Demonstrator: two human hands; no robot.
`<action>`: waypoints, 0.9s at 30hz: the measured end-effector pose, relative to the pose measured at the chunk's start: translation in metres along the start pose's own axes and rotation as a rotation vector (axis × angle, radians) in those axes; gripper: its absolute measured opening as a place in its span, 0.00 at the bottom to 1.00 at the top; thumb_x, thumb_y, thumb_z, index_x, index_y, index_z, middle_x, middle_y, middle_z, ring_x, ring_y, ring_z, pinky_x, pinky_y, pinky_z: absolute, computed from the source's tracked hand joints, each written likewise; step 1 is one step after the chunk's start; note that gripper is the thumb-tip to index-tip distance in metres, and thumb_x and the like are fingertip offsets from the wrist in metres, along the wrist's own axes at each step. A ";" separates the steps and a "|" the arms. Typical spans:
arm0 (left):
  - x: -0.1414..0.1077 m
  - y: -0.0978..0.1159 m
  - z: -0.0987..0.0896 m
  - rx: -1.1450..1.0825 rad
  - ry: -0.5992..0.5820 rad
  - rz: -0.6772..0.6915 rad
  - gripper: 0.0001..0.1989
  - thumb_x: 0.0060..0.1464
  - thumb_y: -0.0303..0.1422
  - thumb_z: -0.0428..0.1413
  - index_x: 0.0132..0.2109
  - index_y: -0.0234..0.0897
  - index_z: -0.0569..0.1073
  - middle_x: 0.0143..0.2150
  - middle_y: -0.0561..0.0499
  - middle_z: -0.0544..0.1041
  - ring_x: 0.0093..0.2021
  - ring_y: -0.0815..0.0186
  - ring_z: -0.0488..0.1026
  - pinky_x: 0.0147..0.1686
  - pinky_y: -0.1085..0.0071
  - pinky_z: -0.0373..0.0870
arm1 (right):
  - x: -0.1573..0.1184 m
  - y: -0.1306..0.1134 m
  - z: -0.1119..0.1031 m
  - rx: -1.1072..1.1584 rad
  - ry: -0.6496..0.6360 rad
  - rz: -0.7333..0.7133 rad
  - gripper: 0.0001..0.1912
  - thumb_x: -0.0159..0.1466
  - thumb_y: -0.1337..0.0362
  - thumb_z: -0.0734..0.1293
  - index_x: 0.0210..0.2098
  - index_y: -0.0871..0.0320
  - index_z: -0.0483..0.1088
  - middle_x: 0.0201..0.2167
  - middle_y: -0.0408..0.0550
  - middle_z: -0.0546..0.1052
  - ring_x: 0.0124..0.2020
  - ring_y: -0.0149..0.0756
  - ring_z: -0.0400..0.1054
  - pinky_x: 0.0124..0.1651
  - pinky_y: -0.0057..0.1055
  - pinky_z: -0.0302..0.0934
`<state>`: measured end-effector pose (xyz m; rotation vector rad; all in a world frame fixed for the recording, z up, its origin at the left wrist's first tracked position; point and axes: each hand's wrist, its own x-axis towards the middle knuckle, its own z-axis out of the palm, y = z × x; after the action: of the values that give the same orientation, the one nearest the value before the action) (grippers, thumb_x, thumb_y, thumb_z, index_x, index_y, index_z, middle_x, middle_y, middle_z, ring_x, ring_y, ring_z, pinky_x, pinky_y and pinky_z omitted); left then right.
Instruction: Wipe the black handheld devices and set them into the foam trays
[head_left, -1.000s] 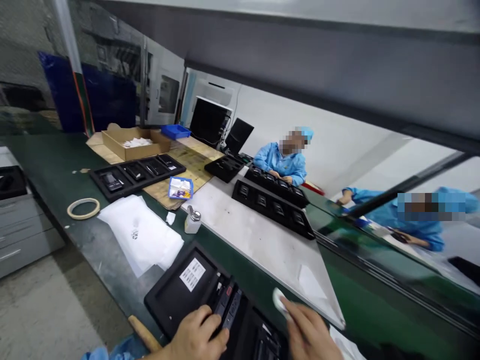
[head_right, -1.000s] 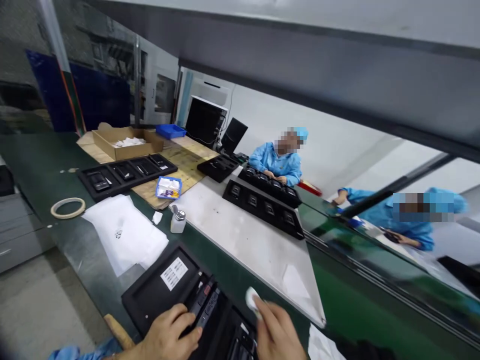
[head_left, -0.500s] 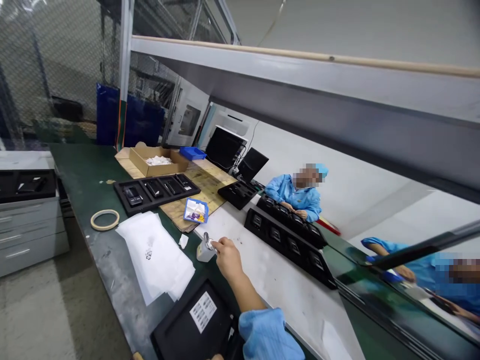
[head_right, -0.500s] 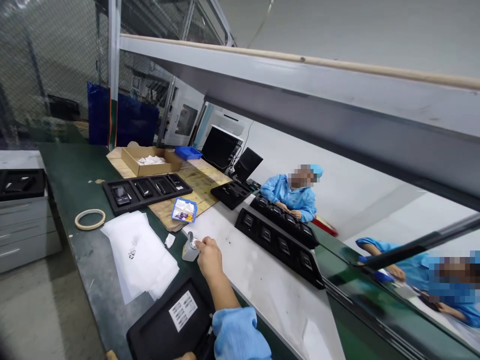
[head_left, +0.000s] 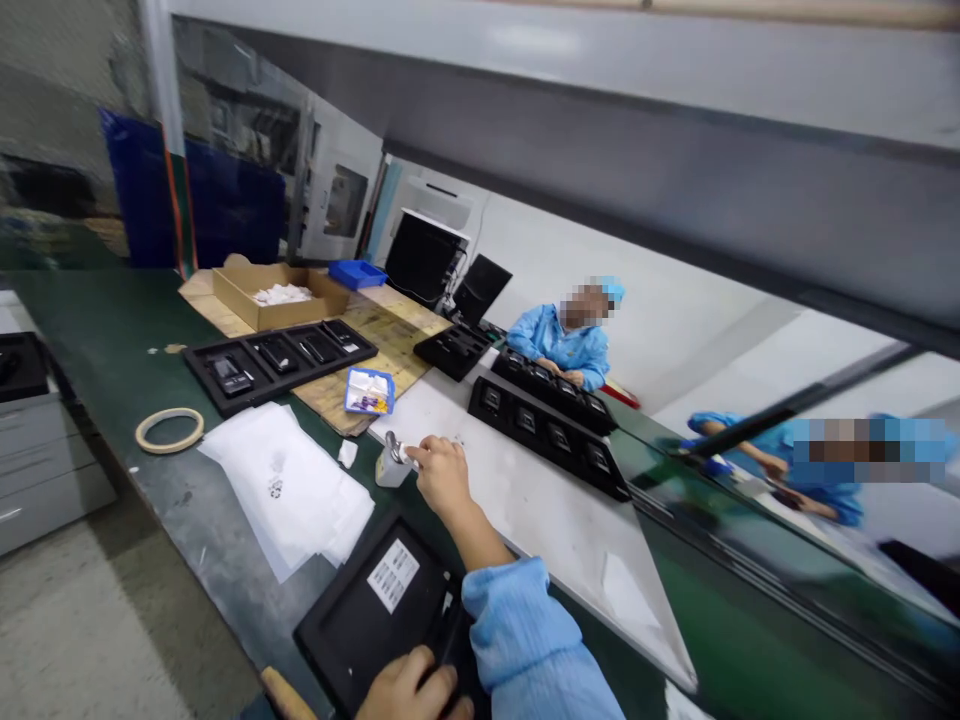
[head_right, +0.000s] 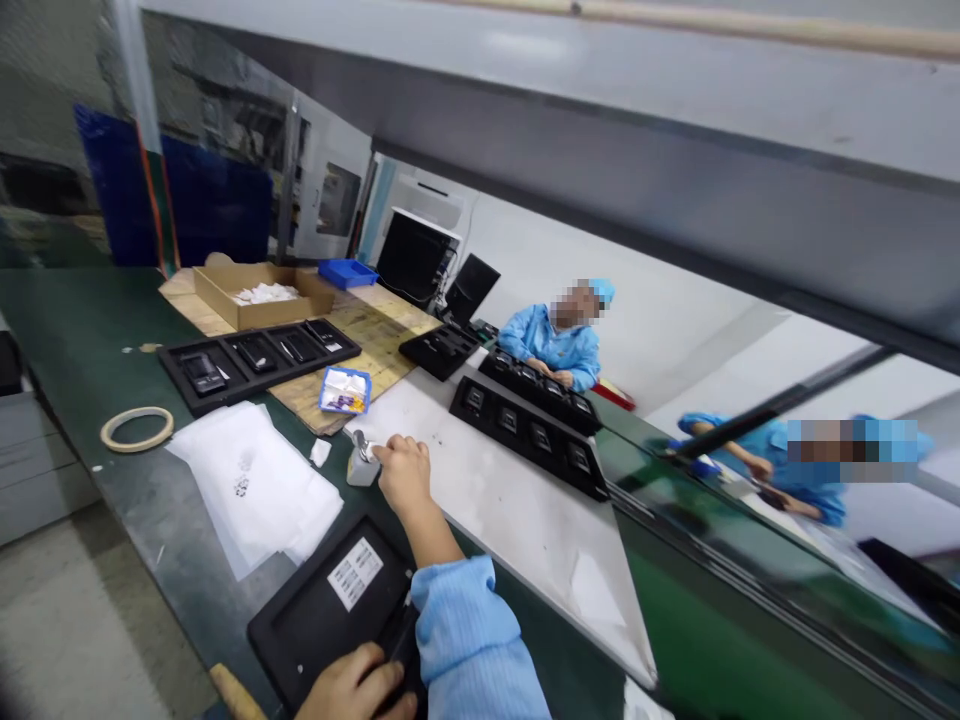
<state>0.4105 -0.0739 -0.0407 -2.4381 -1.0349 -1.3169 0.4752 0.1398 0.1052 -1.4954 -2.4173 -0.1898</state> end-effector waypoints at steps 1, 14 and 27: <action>0.001 0.001 -0.005 -0.023 0.005 0.016 0.07 0.58 0.32 0.58 0.43 0.43 0.79 0.35 0.43 0.79 0.32 0.59 0.77 0.24 0.69 0.79 | -0.009 0.005 -0.007 0.008 0.008 0.023 0.21 0.65 0.74 0.62 0.46 0.46 0.79 0.39 0.49 0.76 0.41 0.39 0.65 0.47 0.37 0.54; 0.015 0.000 -0.038 -0.154 -0.193 -0.006 0.17 0.59 0.22 0.51 0.50 0.39 0.78 0.50 0.43 0.78 0.50 0.55 0.72 0.48 0.60 0.75 | -0.269 0.015 -0.037 0.107 0.208 -0.003 0.21 0.66 0.77 0.58 0.48 0.50 0.75 0.39 0.47 0.73 0.39 0.36 0.65 0.51 0.45 0.57; 0.021 0.000 -0.041 -0.165 -0.219 0.006 0.16 0.60 0.22 0.51 0.49 0.38 0.79 0.50 0.42 0.78 0.49 0.54 0.72 0.48 0.59 0.76 | -0.272 0.008 -0.021 0.147 0.254 0.028 0.20 0.66 0.77 0.60 0.46 0.50 0.76 0.38 0.46 0.75 0.37 0.34 0.64 0.56 0.46 0.53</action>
<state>0.3910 -0.0818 0.0000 -2.7566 -1.0026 -1.1978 0.5996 -0.0942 0.0398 -1.3510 -2.1598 -0.1800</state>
